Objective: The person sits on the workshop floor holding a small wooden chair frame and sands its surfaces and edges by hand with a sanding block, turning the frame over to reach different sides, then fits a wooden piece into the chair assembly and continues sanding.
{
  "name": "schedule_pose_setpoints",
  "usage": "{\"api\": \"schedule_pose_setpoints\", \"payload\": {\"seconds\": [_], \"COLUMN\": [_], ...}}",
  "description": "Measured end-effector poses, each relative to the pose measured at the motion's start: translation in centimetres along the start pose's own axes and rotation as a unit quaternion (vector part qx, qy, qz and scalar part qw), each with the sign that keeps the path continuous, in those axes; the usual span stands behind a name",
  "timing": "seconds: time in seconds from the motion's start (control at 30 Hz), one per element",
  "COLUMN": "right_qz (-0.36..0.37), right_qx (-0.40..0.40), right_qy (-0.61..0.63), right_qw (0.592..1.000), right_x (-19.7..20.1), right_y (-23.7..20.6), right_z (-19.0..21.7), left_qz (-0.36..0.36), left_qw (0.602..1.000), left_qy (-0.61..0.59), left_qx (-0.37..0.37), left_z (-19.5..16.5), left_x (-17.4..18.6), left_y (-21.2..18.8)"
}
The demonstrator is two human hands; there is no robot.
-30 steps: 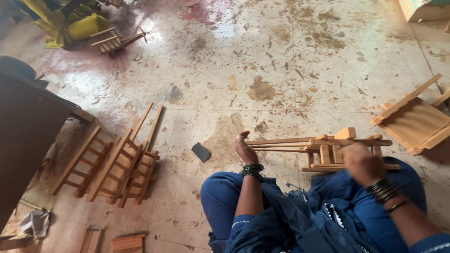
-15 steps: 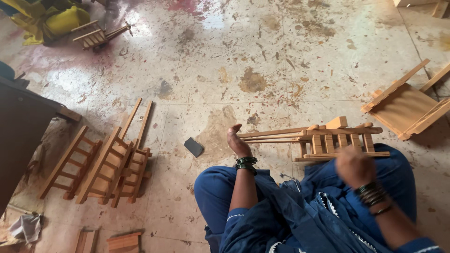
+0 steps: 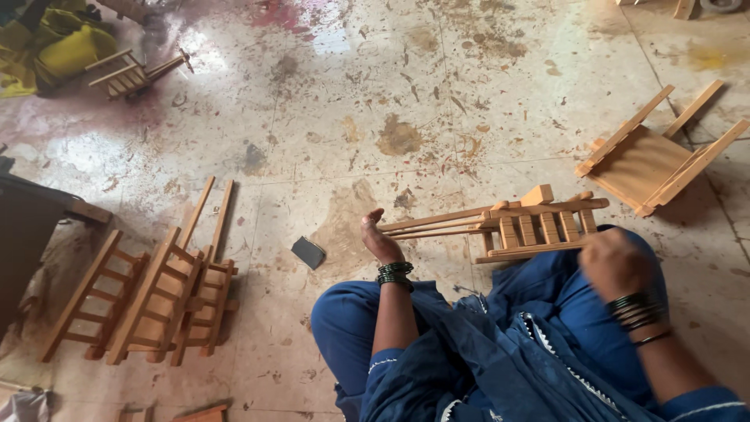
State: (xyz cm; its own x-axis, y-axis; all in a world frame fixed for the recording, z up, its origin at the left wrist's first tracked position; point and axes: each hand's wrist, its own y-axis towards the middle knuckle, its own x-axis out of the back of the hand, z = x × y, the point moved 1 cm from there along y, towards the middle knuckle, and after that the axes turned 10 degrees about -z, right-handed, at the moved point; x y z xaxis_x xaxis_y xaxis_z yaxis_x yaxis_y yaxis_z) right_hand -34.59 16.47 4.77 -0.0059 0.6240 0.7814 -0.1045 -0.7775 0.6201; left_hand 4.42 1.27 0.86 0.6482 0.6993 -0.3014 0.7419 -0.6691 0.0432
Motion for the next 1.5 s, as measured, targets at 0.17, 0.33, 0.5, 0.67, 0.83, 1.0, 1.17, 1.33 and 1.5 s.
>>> {"api": "schedule_pose_setpoints", "payload": {"seconds": [0.17,0.33,0.5,0.67,0.83,1.0,1.17,1.33,1.5], "right_qz": [0.029,-0.032,-0.033,0.06,-0.062,0.017,0.035,-0.126,-0.087], "right_qx": [0.072,0.067,0.03,0.131,0.096,0.081,0.123,0.025,0.007], "right_qy": [0.135,0.021,-0.028,0.165,0.181,0.105,0.172,0.067,0.129], "right_qw": [0.988,0.997,0.999,0.976,0.977,0.991,0.977,0.989,0.988], "right_x": [-0.4,1.5,1.6,1.5,0.8,-2.6,-2.1,-1.8,-4.3], "right_y": [-2.5,0.5,1.3,-2.1,4.0,6.5,2.5,6.2,8.2], "right_z": [6.5,3.4,0.2,6.1,7.1,8.4,8.1,1.1,1.2], "left_qz": [0.006,0.032,0.016,0.021,0.035,0.041,0.035,0.038,0.044], "left_qw": [1.0,0.999,1.0,1.0,0.999,0.999,0.999,0.999,0.999], "left_qy": [0.007,-0.023,0.002,-0.013,0.0,0.004,0.007,-0.005,-0.021], "left_qx": [0.007,0.005,-0.025,-0.011,-0.008,-0.01,0.003,-0.001,0.019], "left_z": [-0.5,-0.6,-0.2,-0.1,-0.1,-0.2,0.1,1.0,1.7], "left_x": [0.3,0.5,0.5,0.8,1.3,1.3,1.3,1.1,1.3], "left_y": [-0.2,-0.1,-0.2,-0.2,-0.4,-0.5,-0.3,-0.1,-0.1]}}
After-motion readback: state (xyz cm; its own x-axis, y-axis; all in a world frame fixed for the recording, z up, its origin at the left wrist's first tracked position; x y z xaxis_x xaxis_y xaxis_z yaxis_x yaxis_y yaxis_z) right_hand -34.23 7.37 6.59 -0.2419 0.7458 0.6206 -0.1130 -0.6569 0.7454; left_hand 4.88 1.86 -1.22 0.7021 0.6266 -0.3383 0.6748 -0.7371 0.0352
